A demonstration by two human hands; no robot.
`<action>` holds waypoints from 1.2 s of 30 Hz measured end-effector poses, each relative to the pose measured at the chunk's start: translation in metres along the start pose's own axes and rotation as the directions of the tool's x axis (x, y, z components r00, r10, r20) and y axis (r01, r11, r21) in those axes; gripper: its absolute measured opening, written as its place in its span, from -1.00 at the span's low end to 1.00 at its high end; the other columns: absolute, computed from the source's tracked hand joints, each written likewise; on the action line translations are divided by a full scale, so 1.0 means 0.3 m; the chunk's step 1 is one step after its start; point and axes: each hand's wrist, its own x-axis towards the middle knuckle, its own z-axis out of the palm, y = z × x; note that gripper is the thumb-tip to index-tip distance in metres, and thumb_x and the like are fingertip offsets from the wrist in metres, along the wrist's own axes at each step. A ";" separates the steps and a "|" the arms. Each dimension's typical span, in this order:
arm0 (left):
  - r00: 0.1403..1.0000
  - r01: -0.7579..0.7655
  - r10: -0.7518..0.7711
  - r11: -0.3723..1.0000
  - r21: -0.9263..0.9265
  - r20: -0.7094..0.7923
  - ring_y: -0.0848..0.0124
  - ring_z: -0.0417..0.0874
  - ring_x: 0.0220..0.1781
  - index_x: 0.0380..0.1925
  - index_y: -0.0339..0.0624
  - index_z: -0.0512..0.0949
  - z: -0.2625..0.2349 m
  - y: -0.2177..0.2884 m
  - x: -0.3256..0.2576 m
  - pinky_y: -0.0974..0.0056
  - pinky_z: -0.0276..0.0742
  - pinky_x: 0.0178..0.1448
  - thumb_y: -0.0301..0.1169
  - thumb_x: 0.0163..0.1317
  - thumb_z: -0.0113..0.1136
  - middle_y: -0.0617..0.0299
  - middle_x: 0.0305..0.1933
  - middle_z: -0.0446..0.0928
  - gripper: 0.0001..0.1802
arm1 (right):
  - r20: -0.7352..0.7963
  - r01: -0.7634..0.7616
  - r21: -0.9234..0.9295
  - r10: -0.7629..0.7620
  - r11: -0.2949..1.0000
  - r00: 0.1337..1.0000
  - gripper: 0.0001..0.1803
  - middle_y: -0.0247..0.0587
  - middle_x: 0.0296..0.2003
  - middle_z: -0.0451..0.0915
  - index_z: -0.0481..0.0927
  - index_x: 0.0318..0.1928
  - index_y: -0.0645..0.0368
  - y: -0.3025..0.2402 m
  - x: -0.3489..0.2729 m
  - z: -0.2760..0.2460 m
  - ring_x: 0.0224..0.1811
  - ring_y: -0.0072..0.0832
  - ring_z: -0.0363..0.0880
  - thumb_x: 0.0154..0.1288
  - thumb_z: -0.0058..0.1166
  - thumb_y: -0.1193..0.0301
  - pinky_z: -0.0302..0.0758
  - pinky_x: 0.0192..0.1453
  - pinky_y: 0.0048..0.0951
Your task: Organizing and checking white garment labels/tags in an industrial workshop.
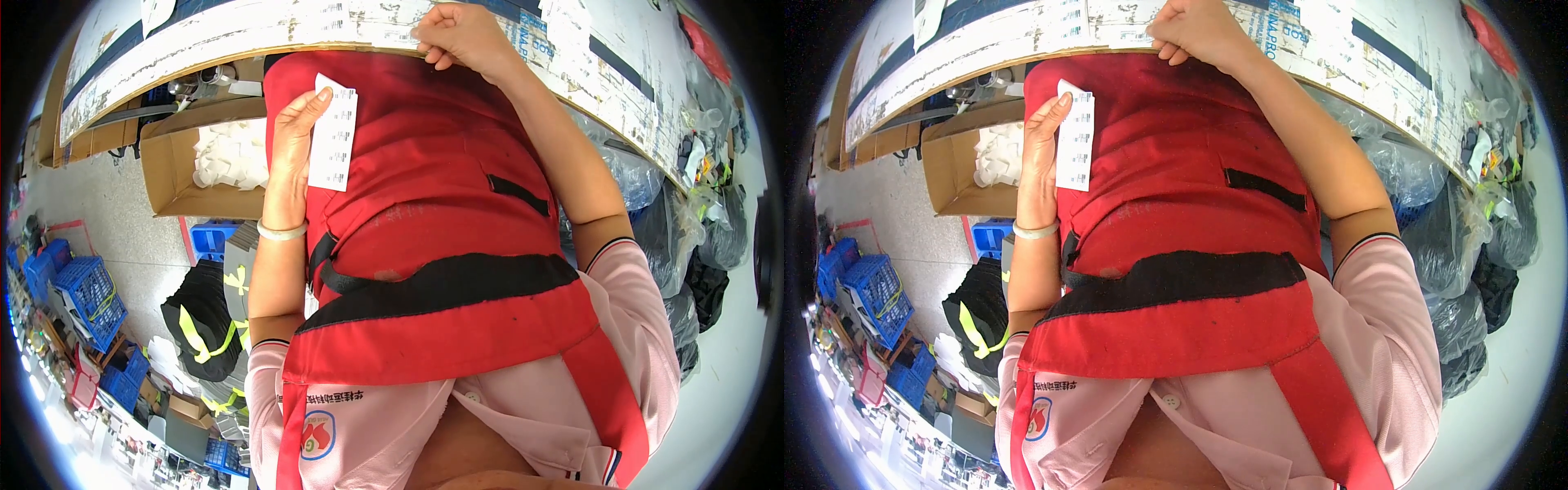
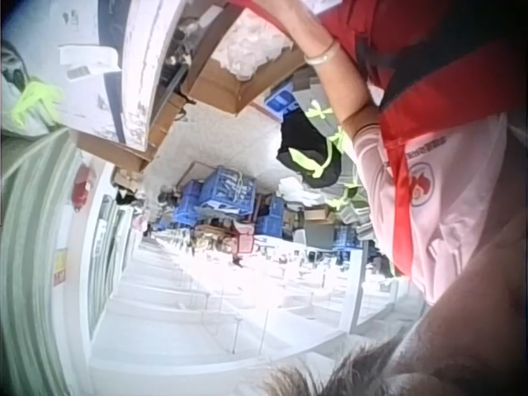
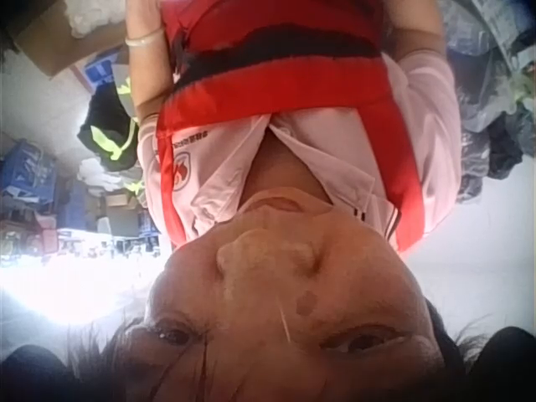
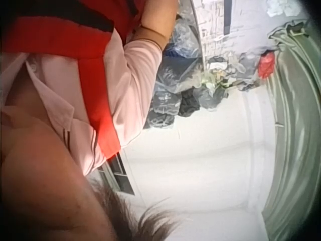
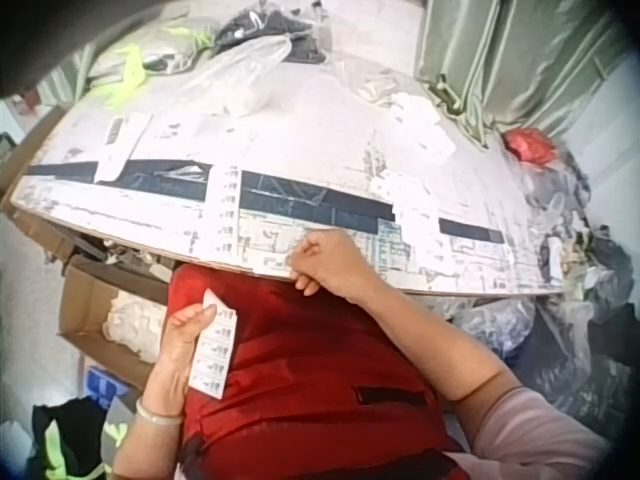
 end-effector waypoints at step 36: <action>0.988 -0.128 0.113 0.980 0.154 0.103 0.60 0.60 -0.34 -0.35 -0.19 0.63 0.121 0.056 -0.073 0.47 0.50 -0.25 -0.40 0.23 0.25 0.27 -0.32 0.64 -0.90 | -0.243 0.327 -0.152 -0.356 0.933 0.902 -0.80 -0.32 -0.40 0.62 0.63 -0.22 0.21 0.135 -0.276 -0.140 -0.37 -0.65 0.53 0.27 0.17 0.33 0.49 -0.24 -0.58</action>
